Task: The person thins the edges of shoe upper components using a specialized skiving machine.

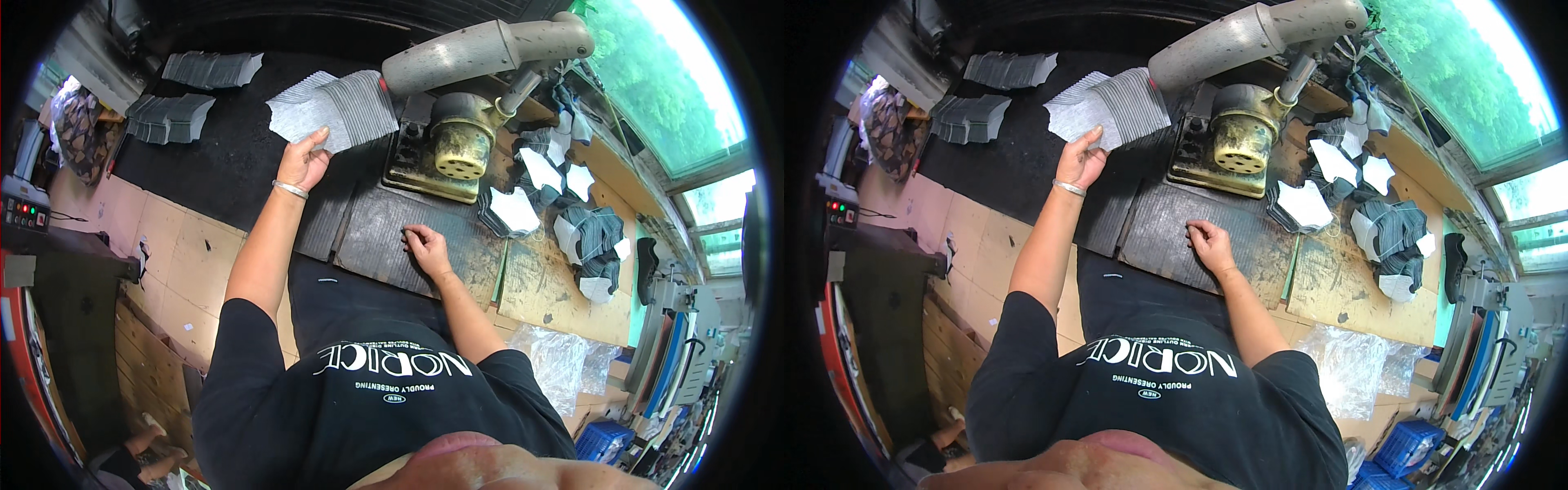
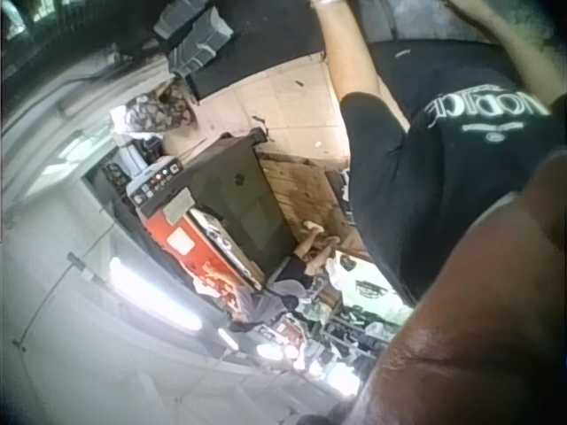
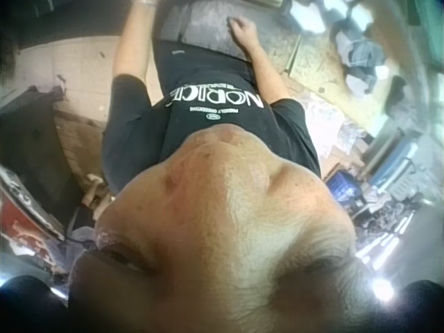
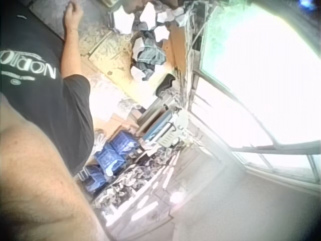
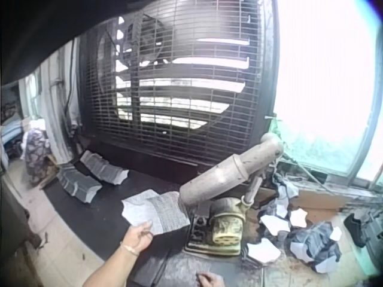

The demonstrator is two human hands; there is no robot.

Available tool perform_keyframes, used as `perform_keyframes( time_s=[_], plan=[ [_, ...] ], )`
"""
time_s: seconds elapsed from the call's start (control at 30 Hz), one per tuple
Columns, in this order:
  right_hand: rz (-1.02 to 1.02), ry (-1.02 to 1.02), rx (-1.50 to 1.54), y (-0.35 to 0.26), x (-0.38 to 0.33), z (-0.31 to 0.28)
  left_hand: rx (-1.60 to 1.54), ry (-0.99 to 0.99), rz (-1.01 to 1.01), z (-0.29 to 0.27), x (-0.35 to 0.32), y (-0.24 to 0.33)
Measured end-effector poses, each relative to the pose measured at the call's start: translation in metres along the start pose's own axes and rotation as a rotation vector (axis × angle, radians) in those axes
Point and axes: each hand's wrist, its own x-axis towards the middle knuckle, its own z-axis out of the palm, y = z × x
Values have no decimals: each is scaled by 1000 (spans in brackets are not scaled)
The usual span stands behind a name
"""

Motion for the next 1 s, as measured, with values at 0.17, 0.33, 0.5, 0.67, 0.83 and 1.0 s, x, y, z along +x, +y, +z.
perform_keyframes(
  time_s=[0.17,0.33,0.5,0.67,0.83,1.0],
  plan=[
    [-8,5,7,-4,-1,1,-85,-2,18,3,9,3],
    [-2,-3,-14,-7,-1,0,-139,7,50,10,19,6],
    [0,0,-3,-3,-1,0,-141,0,63,13,30,13],
    [13,5,18,-1,0,1,-152,40,79,18,33,15],
    [11,-2,16,-2,0,1,-144,9,52,13,24,9],
    [8,4,11,-3,0,1,-154,-3,22,-1,18,0]
  ],
)
